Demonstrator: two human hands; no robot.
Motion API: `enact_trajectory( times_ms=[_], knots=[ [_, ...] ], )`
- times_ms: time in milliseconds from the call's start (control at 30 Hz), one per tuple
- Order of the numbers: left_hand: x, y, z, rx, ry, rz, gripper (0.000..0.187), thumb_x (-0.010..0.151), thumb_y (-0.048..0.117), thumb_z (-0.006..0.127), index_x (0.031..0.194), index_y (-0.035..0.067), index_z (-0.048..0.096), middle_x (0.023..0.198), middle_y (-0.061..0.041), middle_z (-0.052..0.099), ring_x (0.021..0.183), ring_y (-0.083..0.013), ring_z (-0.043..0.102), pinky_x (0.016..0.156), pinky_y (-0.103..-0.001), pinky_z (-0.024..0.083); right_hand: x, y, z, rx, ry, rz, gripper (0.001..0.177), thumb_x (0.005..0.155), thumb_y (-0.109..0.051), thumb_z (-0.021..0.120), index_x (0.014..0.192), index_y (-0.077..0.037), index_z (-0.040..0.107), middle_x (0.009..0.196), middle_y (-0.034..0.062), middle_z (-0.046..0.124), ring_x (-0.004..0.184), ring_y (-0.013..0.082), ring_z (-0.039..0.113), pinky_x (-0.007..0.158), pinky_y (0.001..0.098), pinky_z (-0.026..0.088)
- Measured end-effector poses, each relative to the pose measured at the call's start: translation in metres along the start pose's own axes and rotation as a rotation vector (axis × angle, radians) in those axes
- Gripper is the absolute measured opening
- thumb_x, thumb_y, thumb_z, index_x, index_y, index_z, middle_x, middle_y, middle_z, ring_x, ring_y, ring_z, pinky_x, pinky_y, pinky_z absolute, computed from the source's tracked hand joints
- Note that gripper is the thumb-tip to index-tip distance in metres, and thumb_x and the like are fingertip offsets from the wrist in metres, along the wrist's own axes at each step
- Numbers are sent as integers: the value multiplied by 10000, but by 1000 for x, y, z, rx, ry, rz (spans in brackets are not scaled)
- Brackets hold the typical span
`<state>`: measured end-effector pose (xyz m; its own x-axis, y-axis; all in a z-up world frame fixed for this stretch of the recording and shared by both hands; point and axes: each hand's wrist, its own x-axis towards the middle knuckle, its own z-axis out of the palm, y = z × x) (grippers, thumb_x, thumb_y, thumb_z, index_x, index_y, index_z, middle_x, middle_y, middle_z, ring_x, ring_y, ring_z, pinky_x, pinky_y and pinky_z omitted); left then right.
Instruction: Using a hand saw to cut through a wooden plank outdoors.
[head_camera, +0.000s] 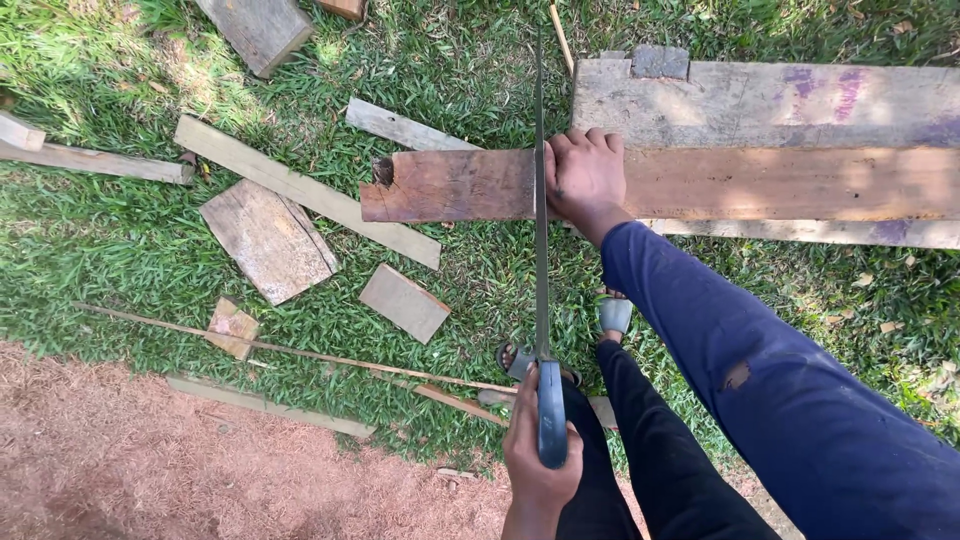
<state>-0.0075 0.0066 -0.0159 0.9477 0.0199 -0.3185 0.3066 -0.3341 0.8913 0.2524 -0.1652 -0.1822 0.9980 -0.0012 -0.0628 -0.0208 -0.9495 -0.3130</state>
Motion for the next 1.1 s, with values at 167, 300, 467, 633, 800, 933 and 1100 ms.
enact_trajectory(
  times_ms=[167, 300, 467, 633, 800, 933, 1100],
  knots=[
    [1, -5, 1, 41, -6, -8, 724, 760, 8, 647, 1451, -112, 467, 1471, -285, 577, 1409, -425, 560, 1150, -468, 458, 0, 0, 1, -17, -7, 18, 374, 1068, -352, 487, 921, -97, 718, 950, 107, 695, 972, 330, 611, 909, 476, 396],
    [53, -8, 16, 34, 32, 9, 719, 757, 9, 626, 1456, -89, 488, 1426, -271, 616, 1330, -415, 627, 1078, -455, 518, -3, -2, 0, -30, -30, 12, 382, 1066, -355, 484, 912, -94, 716, 940, 112, 694, 967, 323, 613, 907, 472, 395],
    [129, -3, 31, 68, 61, 97, 694, 778, 41, 625, 1454, -62, 511, 1396, -262, 634, 1262, -398, 674, 1056, -454, 560, -2, 0, -1, 21, -50, 23, 384, 1082, -341, 474, 922, -87, 714, 957, 111, 702, 980, 319, 614, 922, 464, 396],
    [106, -8, 29, 103, 66, 142, 703, 776, 34, 630, 1459, -68, 500, 1416, -280, 613, 1311, -435, 634, 1104, -469, 524, -1, -1, 0, 22, -6, 13, 369, 1071, -338, 480, 949, -87, 722, 968, 114, 704, 972, 330, 611, 901, 469, 393],
    [34, -10, 8, 36, 23, 68, 738, 767, 10, 628, 1482, -77, 466, 1489, -286, 563, 1389, -426, 577, 1132, -469, 489, 0, -1, 0, 8, -22, 22, 372, 1066, -342, 480, 941, -88, 721, 969, 113, 703, 965, 333, 610, 902, 469, 392],
    [30, -8, 8, 32, 32, 36, 717, 769, -1, 629, 1467, -76, 487, 1454, -273, 606, 1381, -418, 598, 1129, -462, 490, 1, -2, -1, -2, -18, 21, 383, 1073, -352, 476, 936, -89, 717, 969, 115, 695, 967, 331, 608, 899, 470, 391],
    [124, -4, 34, 75, 48, 17, 703, 779, 62, 623, 1462, -56, 503, 1381, -246, 646, 1254, -373, 676, 1085, -422, 533, -2, -1, 0, -10, -27, 19, 388, 1074, -355, 468, 927, -90, 710, 955, 112, 688, 962, 329, 605, 903, 472, 391]
  ],
)
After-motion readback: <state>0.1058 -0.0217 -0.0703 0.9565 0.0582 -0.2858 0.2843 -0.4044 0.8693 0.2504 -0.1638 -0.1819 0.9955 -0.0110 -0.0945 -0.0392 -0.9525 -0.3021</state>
